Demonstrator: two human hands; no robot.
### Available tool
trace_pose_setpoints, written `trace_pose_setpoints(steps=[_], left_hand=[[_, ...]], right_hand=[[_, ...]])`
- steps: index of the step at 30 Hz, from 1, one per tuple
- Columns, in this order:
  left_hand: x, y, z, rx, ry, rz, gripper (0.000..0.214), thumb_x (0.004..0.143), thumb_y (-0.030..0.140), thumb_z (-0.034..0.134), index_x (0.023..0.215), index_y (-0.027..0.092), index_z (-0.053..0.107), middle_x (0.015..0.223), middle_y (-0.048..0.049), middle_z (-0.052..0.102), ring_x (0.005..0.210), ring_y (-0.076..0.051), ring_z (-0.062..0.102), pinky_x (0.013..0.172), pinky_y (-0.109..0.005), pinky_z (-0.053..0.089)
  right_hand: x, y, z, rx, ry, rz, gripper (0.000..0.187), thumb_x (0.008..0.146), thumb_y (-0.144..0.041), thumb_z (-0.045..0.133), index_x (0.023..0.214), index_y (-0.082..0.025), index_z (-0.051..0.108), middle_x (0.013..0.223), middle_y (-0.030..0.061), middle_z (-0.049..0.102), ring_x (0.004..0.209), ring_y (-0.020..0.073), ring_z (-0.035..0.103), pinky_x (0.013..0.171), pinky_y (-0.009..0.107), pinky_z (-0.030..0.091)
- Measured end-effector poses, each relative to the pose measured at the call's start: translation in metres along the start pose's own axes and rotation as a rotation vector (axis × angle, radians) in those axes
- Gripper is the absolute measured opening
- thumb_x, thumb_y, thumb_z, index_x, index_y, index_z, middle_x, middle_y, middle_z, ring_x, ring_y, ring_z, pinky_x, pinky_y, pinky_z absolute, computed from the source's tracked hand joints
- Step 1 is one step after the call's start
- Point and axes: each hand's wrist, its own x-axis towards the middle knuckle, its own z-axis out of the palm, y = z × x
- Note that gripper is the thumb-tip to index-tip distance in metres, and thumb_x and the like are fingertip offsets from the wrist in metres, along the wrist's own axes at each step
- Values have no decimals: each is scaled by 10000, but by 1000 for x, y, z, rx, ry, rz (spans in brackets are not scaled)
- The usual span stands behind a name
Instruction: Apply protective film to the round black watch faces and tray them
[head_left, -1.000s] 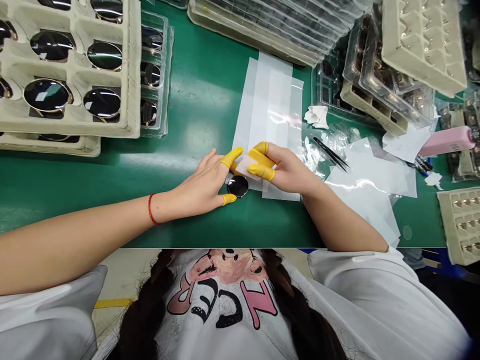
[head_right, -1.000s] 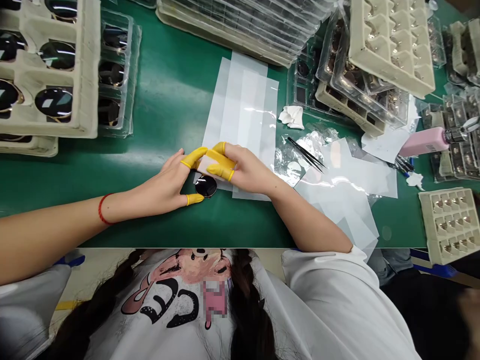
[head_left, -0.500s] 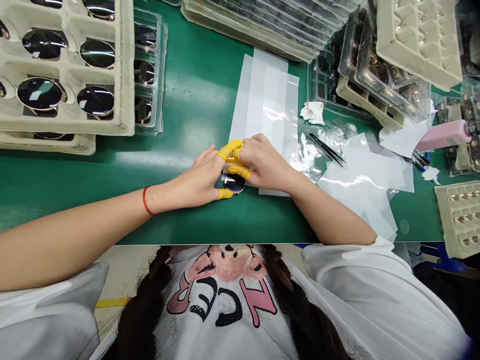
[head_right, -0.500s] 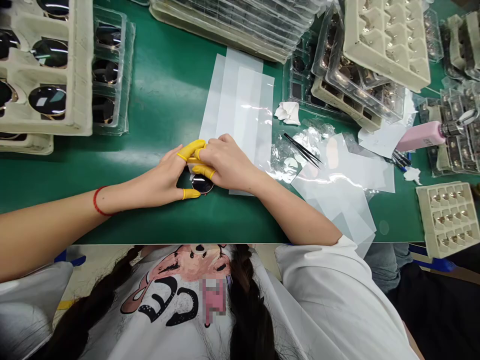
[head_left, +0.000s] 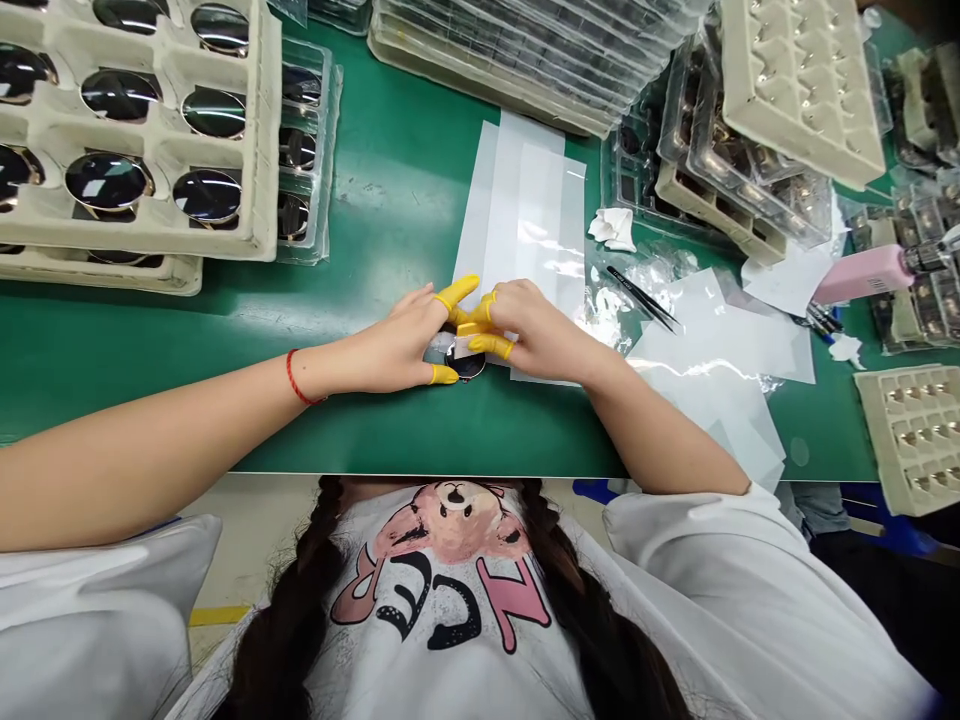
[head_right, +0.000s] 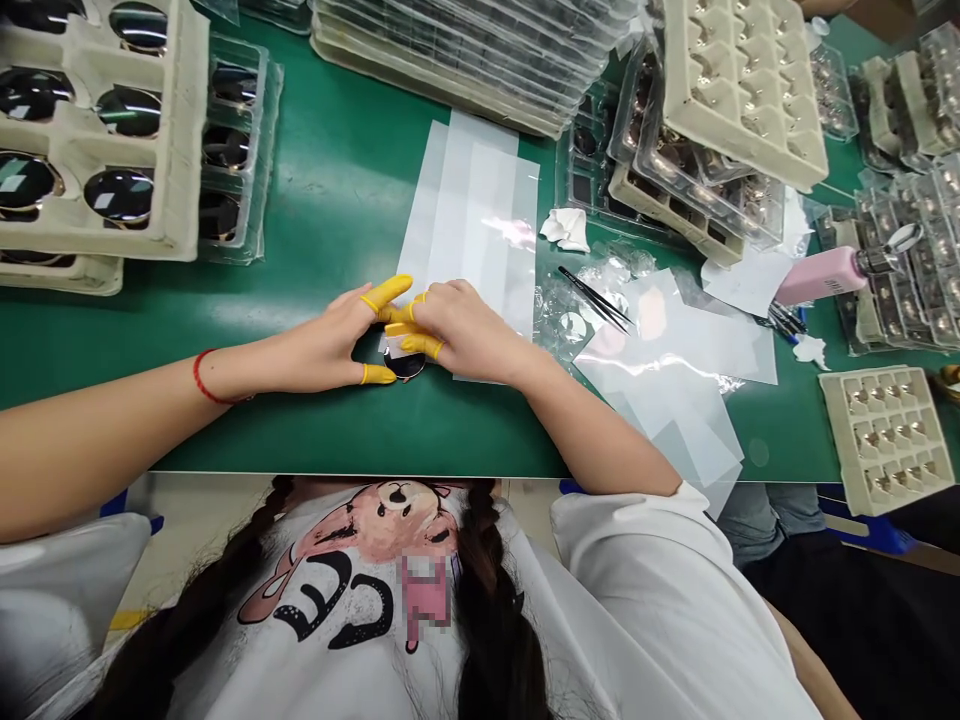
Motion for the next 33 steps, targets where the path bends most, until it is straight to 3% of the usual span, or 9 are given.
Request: trace_pose_setpoints(steps=[3, 7, 13, 16, 19, 21, 23, 27, 33], left_hand=[[2, 0, -1, -24, -2, -21, 732, 803, 338, 701, 1426, 209, 340, 1560, -141, 395, 1456, -334, 382, 1225, -548, 314], [3, 2, -1, -34, 2, -43, 686, 823, 364, 685, 1402, 194, 359, 1514, -140, 436, 1390, -316, 455, 1213, -527, 342], [1, 8, 5, 78, 9, -62, 706, 820, 408, 744, 1383, 170, 391, 1404, -133, 514, 1366, -309, 453, 1260, -604, 166], [-1, 15, 8, 186, 83, -109, 721, 809, 425, 776, 1386, 162, 434, 1181, -88, 593, 1227, -283, 525, 1234, -649, 178], [-2, 18, 11, 289, 131, -131, 414, 805, 437, 776, 1082, 165, 629, 1062, -67, 583, 1153, -278, 525, 1216, -682, 172], [-2, 19, 13, 313, 138, -114, 286, 825, 420, 748, 936, 175, 651, 1047, -62, 579, 1144, -274, 514, 1214, -693, 156], [-3, 19, 13, 315, 146, -101, 259, 847, 362, 711, 1039, 195, 664, 1055, -59, 580, 1151, -268, 506, 1210, -699, 160], [-4, 20, 14, 339, 145, -81, 427, 845, 248, 668, 1267, 205, 616, 1082, -77, 584, 1177, -279, 498, 1201, -710, 179], [-5, 22, 15, 445, 133, -38, 519, 800, 275, 729, 1292, 163, 608, 1098, -106, 594, 1195, -315, 492, 1195, -716, 206]], right_hand=[[11, -9, 7, -192, 3, 24, 188, 968, -239, 448, 806, -201, 535, 786, 50, 556, 825, 208, 472, 826, 379, 317], [19, -13, 19, -290, 52, 30, 194, 951, -156, 414, 821, -195, 553, 812, 62, 564, 833, 212, 472, 848, 390, 311], [-1, 1, 19, -74, 243, 6, 168, 1003, -277, 446, 892, -197, 543, 853, 52, 599, 782, 186, 499, 728, 328, 389], [-12, -3, 19, -178, 341, -21, 166, 1009, -263, 449, 910, -188, 558, 844, 68, 600, 774, 191, 483, 695, 329, 402], [-16, -12, 30, -426, 362, -93, 203, 986, -160, 432, 870, -181, 597, 815, 84, 592, 780, 209, 444, 666, 339, 372], [-15, -18, 38, -538, 411, -167, 264, 980, -112, 416, 826, -177, 619, 778, 84, 585, 790, 214, 433, 655, 334, 358], [-16, -22, 43, -586, 471, -263, 298, 978, -93, 424, 785, -166, 639, 746, 80, 590, 800, 211, 439, 664, 327, 364], [-23, -31, 46, -591, 478, -390, 293, 953, -77, 489, 725, -162, 652, 724, 62, 613, 784, 194, 458, 678, 316, 364], [-33, -39, 54, -552, 444, -288, 328, 952, -71, 463, 691, -176, 632, 690, 63, 601, 752, 195, 457, 644, 315, 360]])
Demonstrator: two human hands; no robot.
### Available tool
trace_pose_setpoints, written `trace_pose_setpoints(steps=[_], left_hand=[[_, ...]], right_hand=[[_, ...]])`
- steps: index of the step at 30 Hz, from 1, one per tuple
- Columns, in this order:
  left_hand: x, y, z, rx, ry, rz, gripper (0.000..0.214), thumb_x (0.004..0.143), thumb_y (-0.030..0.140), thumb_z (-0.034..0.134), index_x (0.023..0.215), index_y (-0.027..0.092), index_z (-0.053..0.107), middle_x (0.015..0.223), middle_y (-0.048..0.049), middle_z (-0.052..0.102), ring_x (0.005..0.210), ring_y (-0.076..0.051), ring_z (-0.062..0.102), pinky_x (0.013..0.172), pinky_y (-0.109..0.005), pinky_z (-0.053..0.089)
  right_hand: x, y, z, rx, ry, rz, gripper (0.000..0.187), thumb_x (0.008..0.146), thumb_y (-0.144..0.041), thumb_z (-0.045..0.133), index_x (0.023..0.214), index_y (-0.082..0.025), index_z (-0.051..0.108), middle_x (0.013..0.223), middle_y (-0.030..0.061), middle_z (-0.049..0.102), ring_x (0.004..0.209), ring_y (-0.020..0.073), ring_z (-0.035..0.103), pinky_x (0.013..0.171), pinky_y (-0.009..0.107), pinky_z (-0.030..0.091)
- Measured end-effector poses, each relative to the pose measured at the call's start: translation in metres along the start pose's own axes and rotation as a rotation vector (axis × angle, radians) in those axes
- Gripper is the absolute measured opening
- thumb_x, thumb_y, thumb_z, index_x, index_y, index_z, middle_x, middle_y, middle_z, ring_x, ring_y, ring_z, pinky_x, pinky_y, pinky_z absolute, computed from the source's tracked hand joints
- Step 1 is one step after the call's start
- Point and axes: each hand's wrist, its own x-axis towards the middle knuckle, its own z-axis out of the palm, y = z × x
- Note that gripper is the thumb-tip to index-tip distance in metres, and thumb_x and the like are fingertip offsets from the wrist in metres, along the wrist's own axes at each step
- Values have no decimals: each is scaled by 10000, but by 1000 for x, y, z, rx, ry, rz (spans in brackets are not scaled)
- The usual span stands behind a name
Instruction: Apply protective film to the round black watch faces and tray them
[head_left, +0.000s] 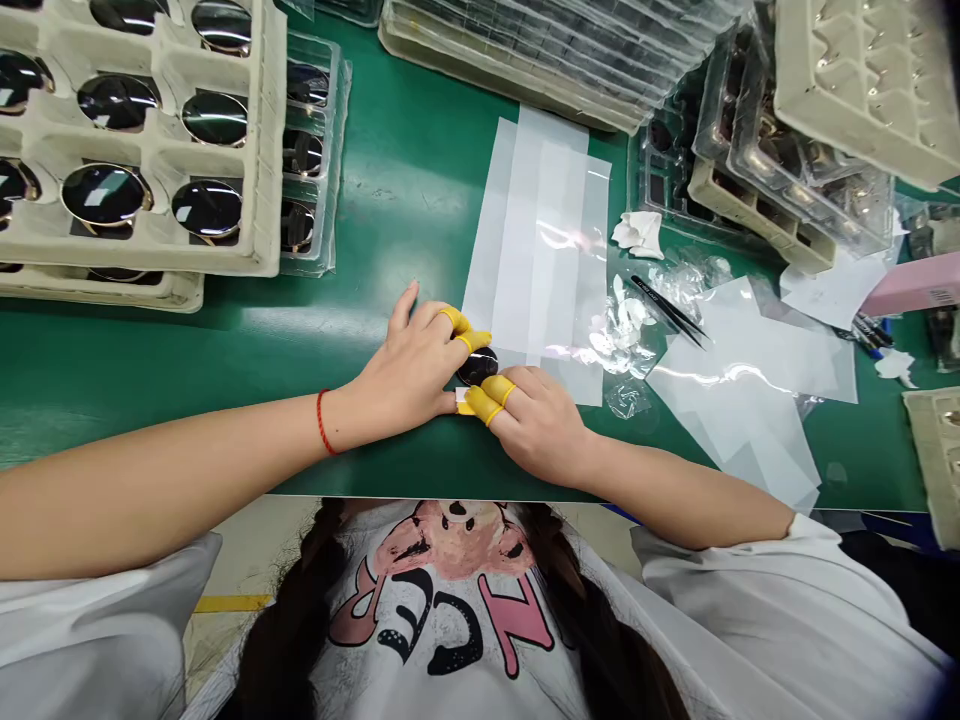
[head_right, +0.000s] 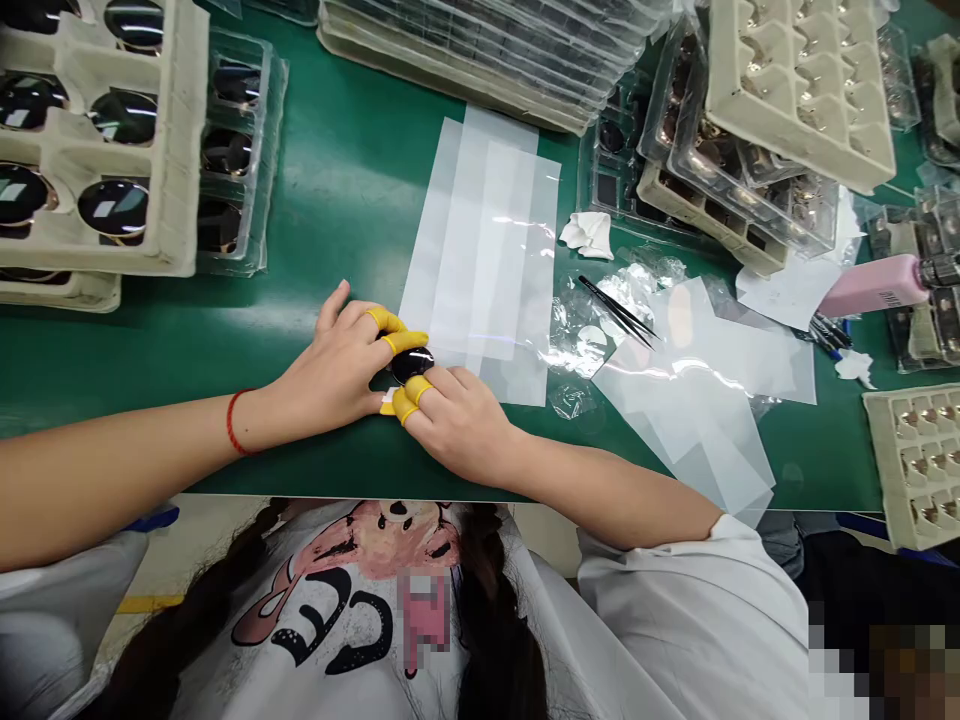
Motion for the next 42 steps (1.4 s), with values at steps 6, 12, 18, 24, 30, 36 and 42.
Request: trace_pose_setpoints(steps=[6, 12, 18, 24, 30, 36, 42], left_hand=[[0, -3, 2, -29, 39, 39, 449, 861, 399, 702, 1244, 177, 625, 1085, -90, 582, 1153, -299, 501, 1190, -709, 228], [-1, -3, 2, -53, 20, 5, 474, 868, 420, 692, 1270, 185, 604, 1045, -73, 546, 1149, -289, 488, 1199, -699, 219], [-1, -2, 5, -69, 26, -42, 421, 872, 412, 676, 1207, 163, 623, 1059, -78, 522, 1132, -287, 480, 1214, -691, 198], [-2, -1, 5, -62, 35, -46, 487, 859, 383, 697, 1274, 171, 556, 1051, -67, 527, 1124, -277, 503, 1215, -671, 223], [-3, -1, 6, -96, 70, -62, 614, 848, 371, 708, 1370, 192, 441, 1063, -53, 528, 1139, -278, 510, 1217, -662, 221], [-4, 0, 6, -117, 73, -56, 665, 852, 337, 714, 1407, 174, 386, 1096, -67, 546, 1153, -276, 508, 1227, -650, 200], [-3, 2, 1, -176, 14, -63, 703, 872, 303, 667, 1462, 165, 309, 1218, -95, 579, 1241, -276, 491, 1230, -659, 156]], right_hand=[[0, 28, -7, 256, 42, 317, 178, 1014, -218, 467, 1015, -192, 643, 850, 47, 659, 783, 162, 560, 667, 305, 422], [-5, 27, 1, 247, 64, 431, 231, 1020, -322, 470, 854, -199, 573, 720, 20, 620, 651, 143, 541, 599, 293, 380], [-9, 33, 16, 98, -169, 633, 419, 1025, -479, 312, 686, -237, 360, 596, 12, 483, 532, 153, 374, 538, 318, 265], [-4, 40, 10, 307, -175, 796, 407, 982, -545, 385, 720, -241, 316, 639, -5, 490, 547, 136, 421, 540, 287, 287], [1, 32, 19, 234, -243, 699, 381, 997, -496, 362, 719, -237, 340, 633, 7, 500, 533, 144, 407, 568, 296, 285], [-7, 50, 23, 173, -228, 794, 382, 930, -472, 486, 692, -247, 291, 562, -11, 417, 496, 147, 340, 526, 300, 211], [-3, 56, 4, 450, -137, 645, 320, 1010, -459, 435, 812, -210, 480, 778, 24, 596, 657, 140, 510, 605, 287, 374]])
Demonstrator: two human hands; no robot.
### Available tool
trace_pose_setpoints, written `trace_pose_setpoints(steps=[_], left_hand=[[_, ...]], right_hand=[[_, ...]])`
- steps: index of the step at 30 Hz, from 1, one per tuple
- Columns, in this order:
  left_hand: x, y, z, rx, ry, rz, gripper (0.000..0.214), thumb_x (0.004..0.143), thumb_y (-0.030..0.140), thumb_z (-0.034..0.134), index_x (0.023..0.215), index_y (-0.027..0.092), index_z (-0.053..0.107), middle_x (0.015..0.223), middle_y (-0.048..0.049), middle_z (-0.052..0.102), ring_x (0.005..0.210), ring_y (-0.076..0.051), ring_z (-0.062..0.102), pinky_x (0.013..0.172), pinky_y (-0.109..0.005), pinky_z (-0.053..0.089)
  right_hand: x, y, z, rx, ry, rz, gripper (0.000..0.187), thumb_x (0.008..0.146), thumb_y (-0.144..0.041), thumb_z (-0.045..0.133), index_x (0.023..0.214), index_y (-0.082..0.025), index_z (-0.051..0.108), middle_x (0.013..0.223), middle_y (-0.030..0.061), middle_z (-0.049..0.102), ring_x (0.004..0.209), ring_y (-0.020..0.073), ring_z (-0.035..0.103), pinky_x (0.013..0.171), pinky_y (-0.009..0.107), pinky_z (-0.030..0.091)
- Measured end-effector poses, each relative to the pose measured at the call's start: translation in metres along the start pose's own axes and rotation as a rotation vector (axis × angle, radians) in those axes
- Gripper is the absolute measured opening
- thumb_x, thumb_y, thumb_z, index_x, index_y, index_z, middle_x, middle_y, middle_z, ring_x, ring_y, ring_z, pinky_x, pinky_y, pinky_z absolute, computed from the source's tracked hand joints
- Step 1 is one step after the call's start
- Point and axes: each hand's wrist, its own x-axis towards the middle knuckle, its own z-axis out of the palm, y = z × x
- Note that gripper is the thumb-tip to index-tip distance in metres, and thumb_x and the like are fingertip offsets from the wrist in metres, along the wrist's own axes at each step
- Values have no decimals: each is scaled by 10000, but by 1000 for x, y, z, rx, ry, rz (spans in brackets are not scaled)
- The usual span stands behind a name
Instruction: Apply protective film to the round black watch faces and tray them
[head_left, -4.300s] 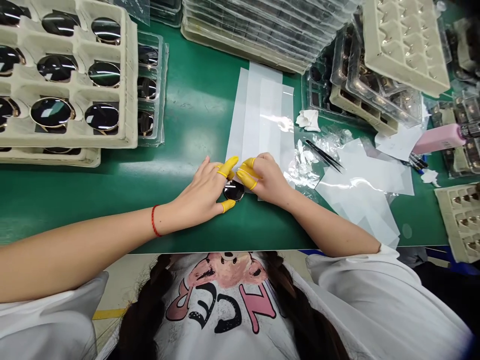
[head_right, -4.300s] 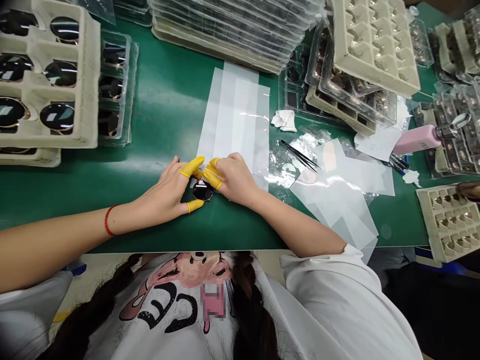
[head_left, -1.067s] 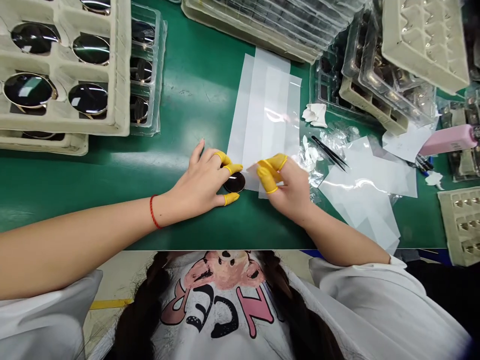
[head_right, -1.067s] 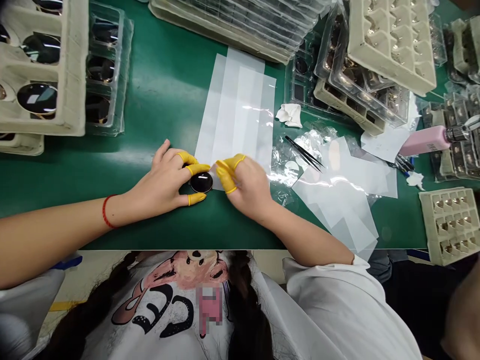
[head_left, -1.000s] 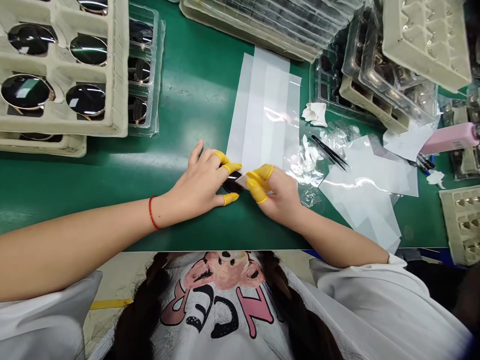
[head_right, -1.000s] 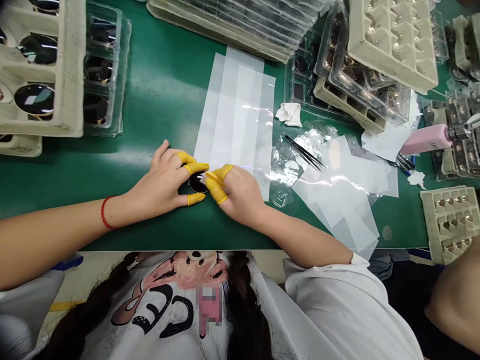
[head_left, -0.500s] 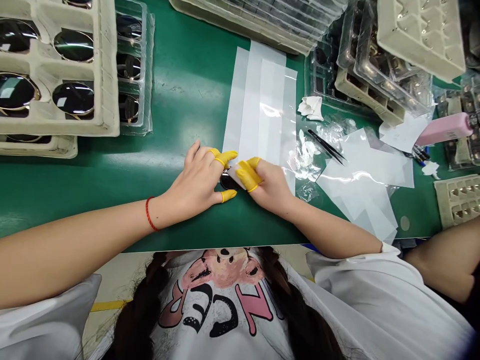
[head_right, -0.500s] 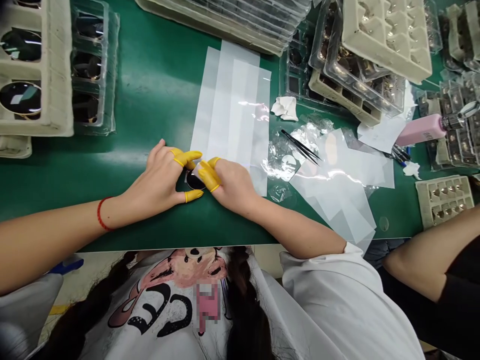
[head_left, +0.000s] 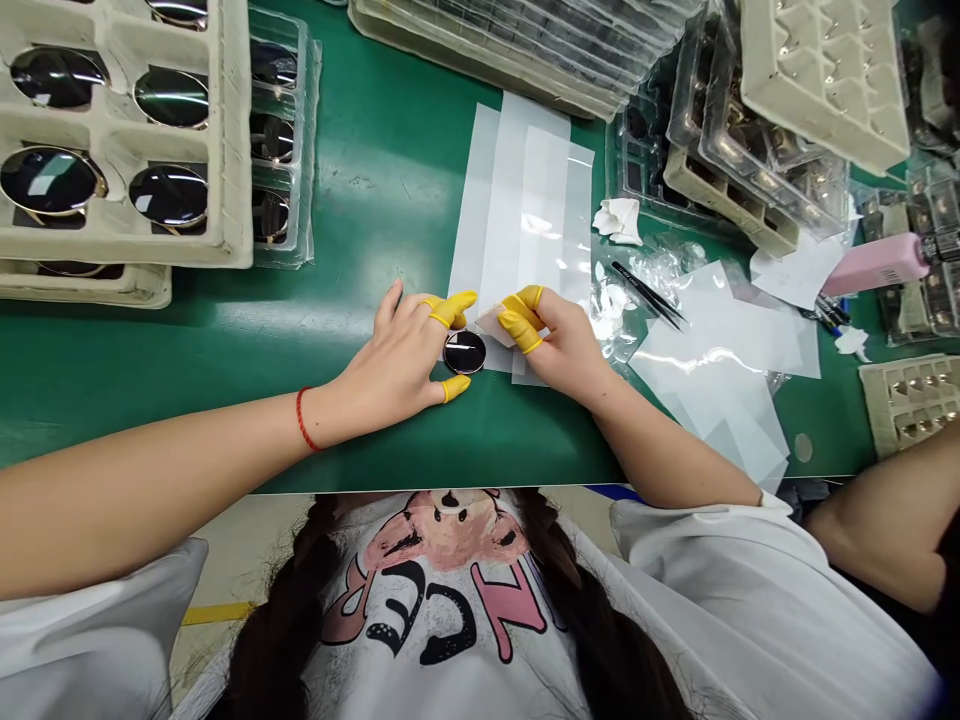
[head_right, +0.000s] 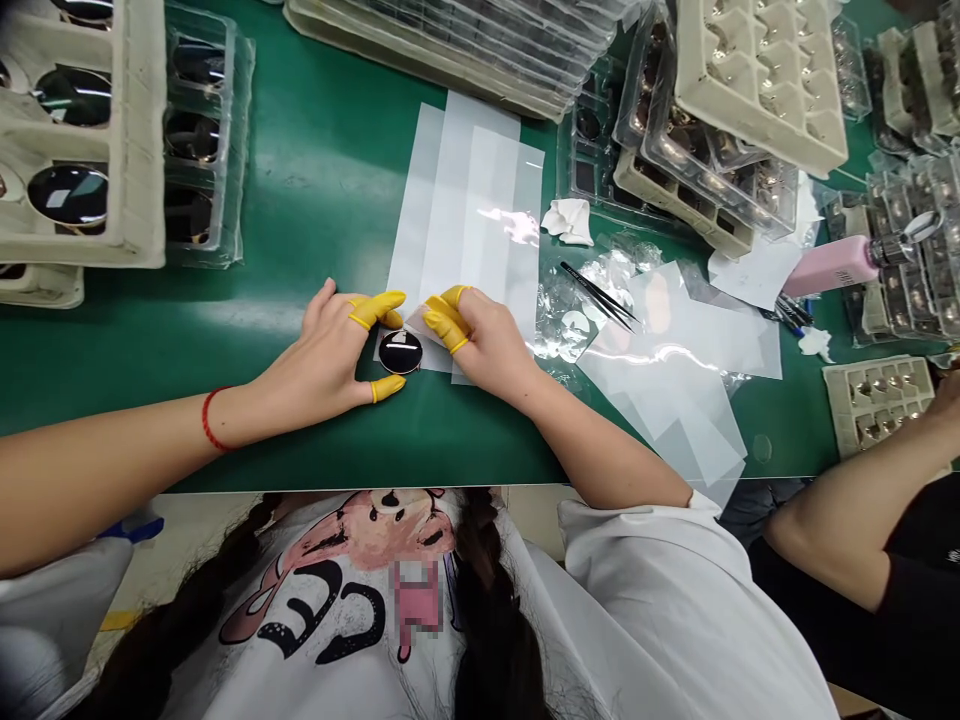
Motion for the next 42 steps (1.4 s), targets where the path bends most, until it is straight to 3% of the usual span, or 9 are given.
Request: trace_pose_setpoints(steps=[2, 5, 9, 16, 22, 27, 32, 35, 42], left_hand=[[1, 0, -1, -50, -17, 4, 705, 874, 286, 650, 1472, 174, 293, 1249, -88, 587, 1264, -269, 491, 1238, -654, 133], [4, -2, -2, -110, -40, 5, 721, 875, 273, 629, 1491, 182, 266, 1247, -72, 605, 1265, -258, 509, 1248, -645, 110], [5, -4, -1, -104, -38, -9, 701, 871, 297, 626, 1482, 201, 296, 1235, -65, 608, 1240, -260, 538, 1250, -640, 109], [2, -6, -1, -106, -38, 35, 721, 856, 317, 677, 1474, 229, 317, 1237, -64, 590, 1270, -277, 514, 1235, -674, 127], [1, -4, -1, -4, -29, 88, 370, 874, 285, 646, 1229, 220, 563, 1201, -82, 581, 1278, -288, 488, 1225, -683, 173], [0, -1, -2, 36, -48, 73, 467, 826, 138, 589, 1286, 213, 553, 1194, -90, 585, 1283, -284, 480, 1223, -676, 204], [-2, -3, 0, 40, -29, 97, 437, 878, 222, 626, 1304, 233, 531, 1227, -87, 575, 1291, -293, 470, 1221, -688, 189], [-2, -4, 2, 34, -22, 111, 417, 889, 303, 678, 1276, 214, 550, 1221, -93, 578, 1270, -299, 483, 1219, -691, 184], [-2, -4, 3, 27, -12, 107, 393, 908, 302, 664, 1270, 196, 552, 1230, -108, 581, 1306, -301, 482, 1220, -678, 190]], right_hand=[[0, -6, -2, -31, -56, -174, 310, 1030, -429, 410, 878, -202, 556, 834, 40, 625, 747, 157, 529, 683, 312, 393], [4, -13, 1, -264, -109, -342, 301, 1032, -349, 389, 870, -205, 598, 804, 56, 612, 797, 194, 490, 722, 354, 343], [16, -10, 9, -431, -63, -328, 241, 998, -239, 399, 840, -200, 576, 787, 64, 580, 800, 208, 460, 716, 362, 308], [12, -3, 3, -276, -101, -258, 281, 1026, -273, 341, 1002, -205, 613, 904, 73, 615, 859, 212, 502, 778, 383, 370], [-14, -24, 8, -442, -11, -520, 286, 1006, -163, 395, 970, -238, 669, 878, 49, 629, 865, 195, 477, 810, 382, 364], [-32, -39, 13, -447, 15, -650, 239, 958, -92, 490, 814, -206, 643, 787, 40, 606, 868, 182, 460, 800, 366, 347], [-28, -29, 2, -313, -39, -510, 200, 973, -125, 467, 935, -204, 647, 866, 52, 647, 826, 174, 501, 744, 344, 387], [-20, -18, -4, -250, 14, -410, 182, 982, -154, 473, 979, -227, 640, 907, 51, 659, 829, 165, 530, 730, 335, 412], [-35, -14, 2, -453, 14, -695, 230, 976, -138, 473, 935, -259, 665, 902, 9, 669, 917, 166, 522, 868, 370, 423]])
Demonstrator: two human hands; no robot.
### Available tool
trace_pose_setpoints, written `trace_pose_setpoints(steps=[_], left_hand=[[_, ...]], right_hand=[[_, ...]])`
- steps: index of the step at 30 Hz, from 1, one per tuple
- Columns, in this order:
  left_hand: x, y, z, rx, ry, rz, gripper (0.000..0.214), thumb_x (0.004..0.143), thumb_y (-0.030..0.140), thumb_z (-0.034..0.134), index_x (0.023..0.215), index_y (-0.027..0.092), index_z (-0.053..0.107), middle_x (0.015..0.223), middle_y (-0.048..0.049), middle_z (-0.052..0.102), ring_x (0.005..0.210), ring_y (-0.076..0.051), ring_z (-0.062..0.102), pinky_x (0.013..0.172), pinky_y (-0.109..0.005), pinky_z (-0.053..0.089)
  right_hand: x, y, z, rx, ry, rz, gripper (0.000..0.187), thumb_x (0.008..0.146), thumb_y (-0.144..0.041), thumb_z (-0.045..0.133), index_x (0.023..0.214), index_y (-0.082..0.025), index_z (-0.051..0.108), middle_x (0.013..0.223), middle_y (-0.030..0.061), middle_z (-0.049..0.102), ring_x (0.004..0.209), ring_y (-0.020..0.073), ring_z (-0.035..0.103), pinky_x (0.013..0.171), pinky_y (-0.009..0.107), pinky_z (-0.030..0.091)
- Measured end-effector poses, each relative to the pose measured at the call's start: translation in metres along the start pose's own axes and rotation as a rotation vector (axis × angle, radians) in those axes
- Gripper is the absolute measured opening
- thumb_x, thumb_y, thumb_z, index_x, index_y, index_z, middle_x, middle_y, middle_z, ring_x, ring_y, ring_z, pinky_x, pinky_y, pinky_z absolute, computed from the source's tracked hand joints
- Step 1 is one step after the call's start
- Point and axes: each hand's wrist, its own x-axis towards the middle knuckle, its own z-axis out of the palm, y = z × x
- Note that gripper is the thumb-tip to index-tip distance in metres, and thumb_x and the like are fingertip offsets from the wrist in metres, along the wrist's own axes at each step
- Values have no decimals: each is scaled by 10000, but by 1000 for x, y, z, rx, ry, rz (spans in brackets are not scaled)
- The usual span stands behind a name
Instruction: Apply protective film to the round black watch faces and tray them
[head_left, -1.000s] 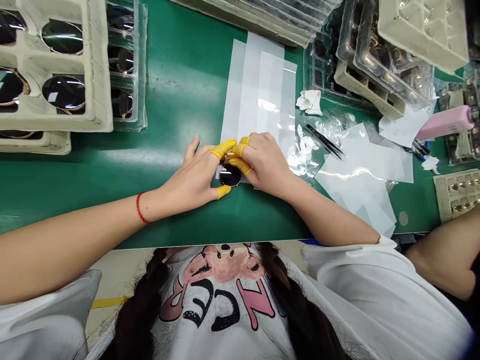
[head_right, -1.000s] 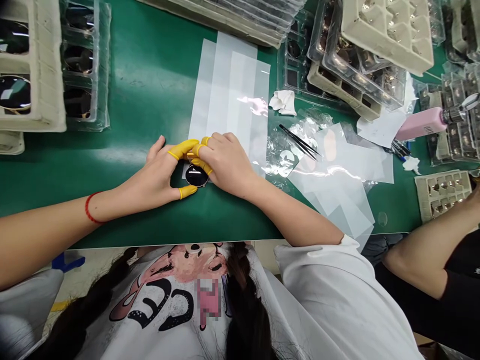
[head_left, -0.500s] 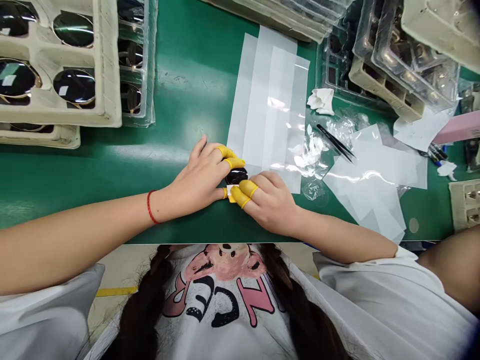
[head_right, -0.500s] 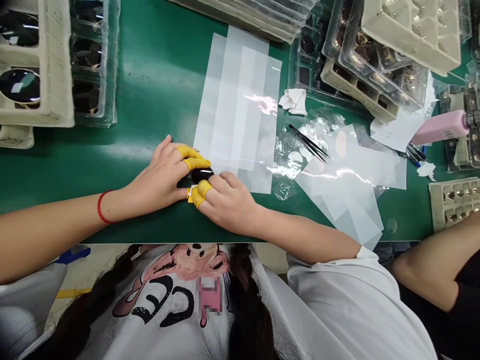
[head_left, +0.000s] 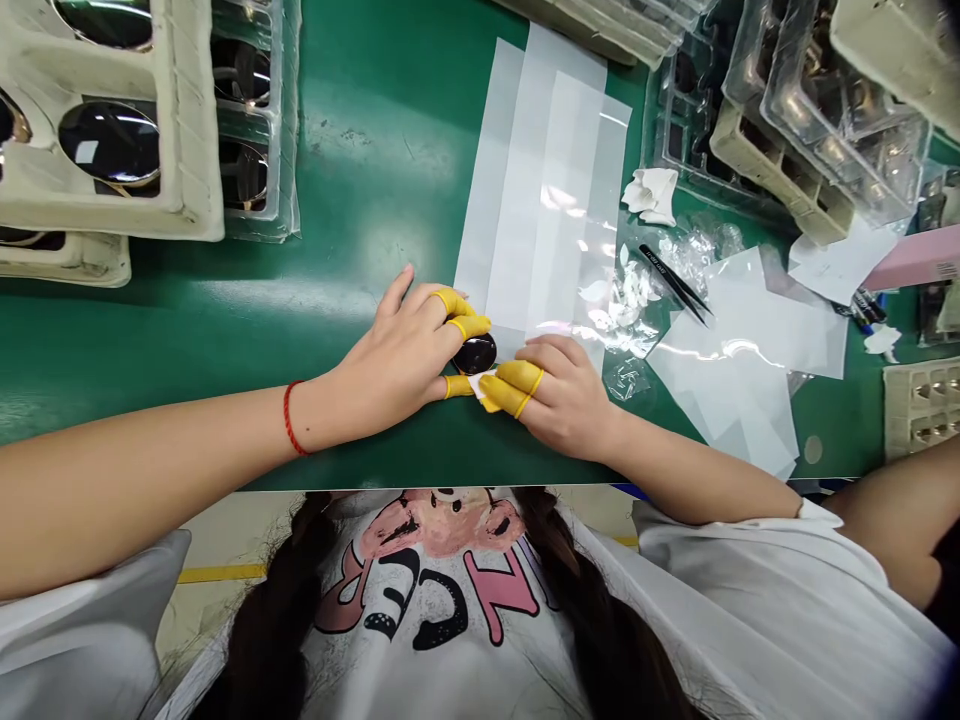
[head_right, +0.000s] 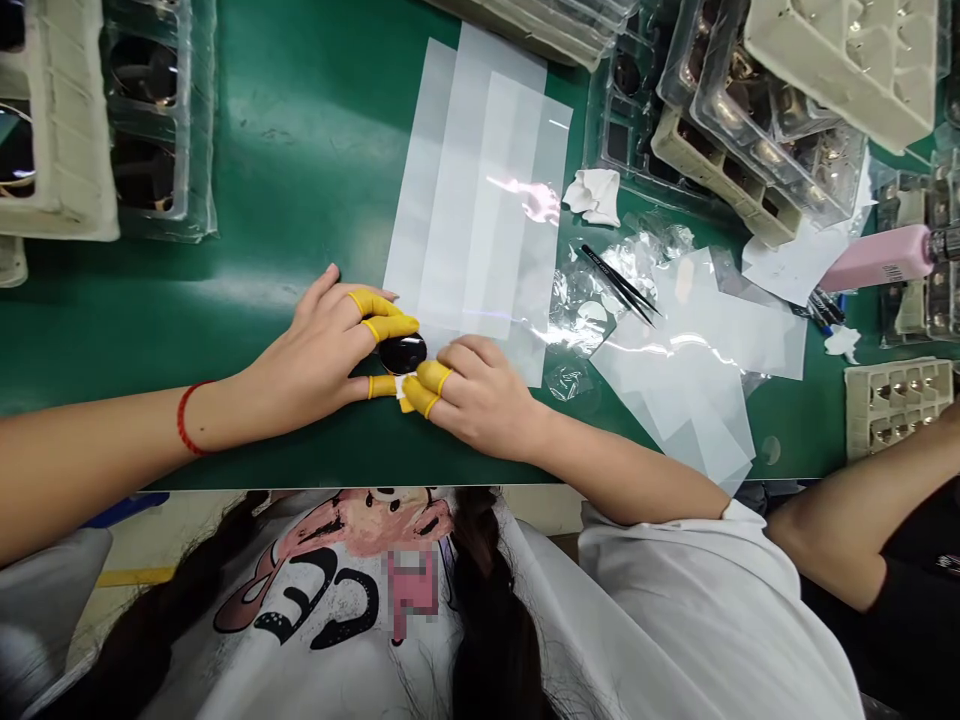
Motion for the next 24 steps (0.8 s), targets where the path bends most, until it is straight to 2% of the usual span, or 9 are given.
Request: trace_pose_setpoints(steps=[3, 6, 9, 13, 16, 21, 24], left_hand=[[-1, 0, 0, 16, -13, 7, 399, 901, 276, 671, 1268, 186, 544, 1241, -120, 577, 1332, -304, 474, 1222, -676, 190], [-1, 0, 0, 21, -16, 11, 395, 904, 280, 673, 1263, 177, 544, 1219, -121, 580, 1330, -309, 483, 1219, -678, 201], [-1, 1, 0, -23, -11, 7, 362, 928, 305, 636, 1263, 200, 546, 1207, -105, 575, 1338, -314, 479, 1216, -694, 189], [0, 1, 0, -53, -14, -6, 343, 951, 306, 584, 1280, 217, 541, 1184, -94, 572, 1354, -312, 474, 1219, -700, 167], [0, 2, 0, -67, -31, -15, 336, 945, 291, 582, 1274, 229, 550, 1191, -91, 578, 1360, -311, 473, 1225, -694, 151], [1, 1, -2, -96, -52, -10, 434, 922, 291, 641, 1328, 218, 505, 1252, -104, 590, 1353, -305, 475, 1233, -675, 128], [2, -1, -2, -102, -43, -10, 576, 897, 287, 697, 1396, 186, 428, 1257, -105, 602, 1261, -281, 524, 1237, -647, 148]], right_hand=[[-8, -6, -2, 1, 37, 31, 230, 973, -123, 466, 938, -233, 664, 884, 18, 669, 890, 164, 517, 818, 345, 444], [-12, -1, -3, 91, 87, 123, 249, 985, -141, 440, 985, -249, 664, 887, 25, 662, 863, 160, 532, 772, 341, 451], [-11, 10, -1, 110, 91, 201, 270, 992, -149, 441, 1061, -288, 662, 946, 29, 669, 927, 164, 557, 823, 370, 450], [-14, 19, 2, 110, 14, 39, 232, 996, -183, 499, 1145, -309, 625, 1011, -11, 677, 1049, 150, 543, 1006, 391, 412], [-17, 19, 0, 62, -12, -37, 183, 988, -175, 521, 1107, -276, 617, 979, -28, 688, 1019, 136, 550, 1020, 361, 418], [-11, 20, 0, 146, 128, 32, 181, 975, -141, 490, 1082, -238, 599, 925, 7, 695, 962, 162, 559, 955, 373, 464], [-7, 20, 0, 123, 120, 31, 218, 963, -112, 480, 1083, -243, 607, 923, 15, 697, 960, 174, 549, 963, 393, 449]])
